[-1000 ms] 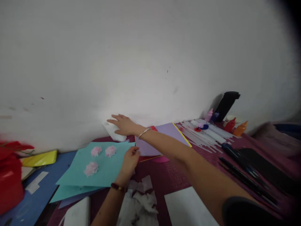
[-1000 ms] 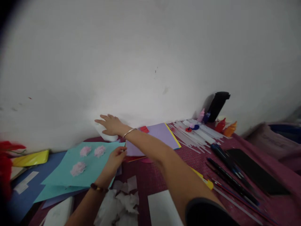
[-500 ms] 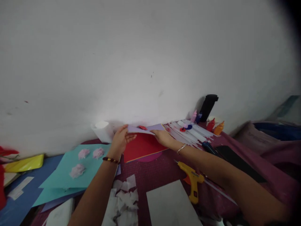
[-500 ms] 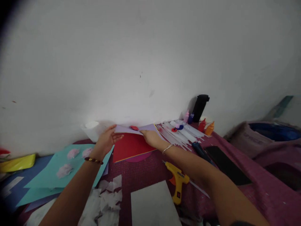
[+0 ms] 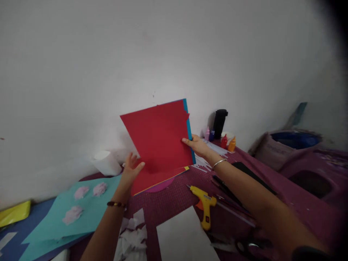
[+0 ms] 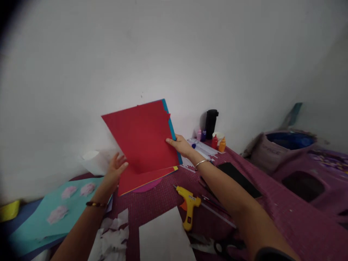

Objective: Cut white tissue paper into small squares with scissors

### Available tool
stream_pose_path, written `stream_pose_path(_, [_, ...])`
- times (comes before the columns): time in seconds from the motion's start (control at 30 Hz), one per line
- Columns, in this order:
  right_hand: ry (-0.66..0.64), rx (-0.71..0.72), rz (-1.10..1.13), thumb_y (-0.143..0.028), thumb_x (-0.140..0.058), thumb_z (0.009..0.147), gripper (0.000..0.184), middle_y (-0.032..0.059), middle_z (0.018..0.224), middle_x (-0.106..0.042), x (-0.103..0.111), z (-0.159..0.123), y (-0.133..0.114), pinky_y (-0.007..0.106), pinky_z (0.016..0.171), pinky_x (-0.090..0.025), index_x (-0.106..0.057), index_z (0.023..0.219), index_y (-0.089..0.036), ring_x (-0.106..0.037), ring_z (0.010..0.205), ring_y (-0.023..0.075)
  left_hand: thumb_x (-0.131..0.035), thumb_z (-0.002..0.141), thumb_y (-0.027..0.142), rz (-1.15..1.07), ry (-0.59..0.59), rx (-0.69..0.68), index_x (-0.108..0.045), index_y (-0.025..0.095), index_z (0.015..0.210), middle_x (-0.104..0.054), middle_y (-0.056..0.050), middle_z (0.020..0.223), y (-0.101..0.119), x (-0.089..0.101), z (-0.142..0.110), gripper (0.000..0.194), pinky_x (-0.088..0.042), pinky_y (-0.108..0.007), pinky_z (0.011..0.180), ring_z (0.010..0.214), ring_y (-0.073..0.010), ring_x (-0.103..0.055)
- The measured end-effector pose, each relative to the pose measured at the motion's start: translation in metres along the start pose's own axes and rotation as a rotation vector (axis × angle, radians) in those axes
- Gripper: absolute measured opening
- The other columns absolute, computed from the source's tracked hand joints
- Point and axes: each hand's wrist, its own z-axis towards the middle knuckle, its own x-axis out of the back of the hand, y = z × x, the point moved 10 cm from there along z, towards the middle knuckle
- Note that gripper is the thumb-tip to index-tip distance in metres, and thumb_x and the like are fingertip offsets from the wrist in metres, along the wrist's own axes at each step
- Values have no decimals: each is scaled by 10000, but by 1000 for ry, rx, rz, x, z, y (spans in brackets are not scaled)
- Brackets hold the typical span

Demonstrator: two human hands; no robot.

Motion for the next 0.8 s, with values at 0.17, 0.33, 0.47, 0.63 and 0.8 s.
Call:
stream_pose_path(0.17, [9,-47,311,-498,-623,737,419,64,953,-699,2,-29,-19,362,788,-542,-617,1024,-193,-654,798,191,-691,711,403,151,-190,-204,-594,172,1180,-695,-100,1106,66,-40,-24,531,-493,-423,934,1050,-264,-632])
stream_pose_path(0.33, [38,-154,490,-285,-748,616,328,29,936,-701,-37,-45,-18,359,819,-523,-651,914,-187,-636,831,183,-608,768,428,426,233,-374,-690,128,966,-731,-111,996,97,-22,-70,369,-494,-462,922,954,-275,-662])
stream_pose_path(0.47, [130,-175,519,-296,-657,710,245,29,966,-697,-51,-55,-19,359,832,-505,-634,929,-189,-629,861,179,-706,664,377,346,172,-229,-679,134,969,-737,-99,994,66,-10,-92,391,-550,-414,840,928,-269,-671])
stream_pose_path(0.63, [-34,-317,628,-381,-748,626,399,25,884,-702,-70,-93,6,377,745,-536,-627,959,-197,-654,765,195,-734,537,343,353,50,-31,-673,155,765,-741,-65,745,12,18,-96,302,-595,-411,665,743,-291,-689])
stream_pose_path(0.8, [-93,-295,640,-387,-770,612,405,9,883,-705,-70,-116,13,388,752,-534,-638,970,-250,-664,770,211,-679,633,435,264,83,48,-656,173,801,-728,-66,705,-15,27,-95,312,-600,-429,608,641,-287,-692])
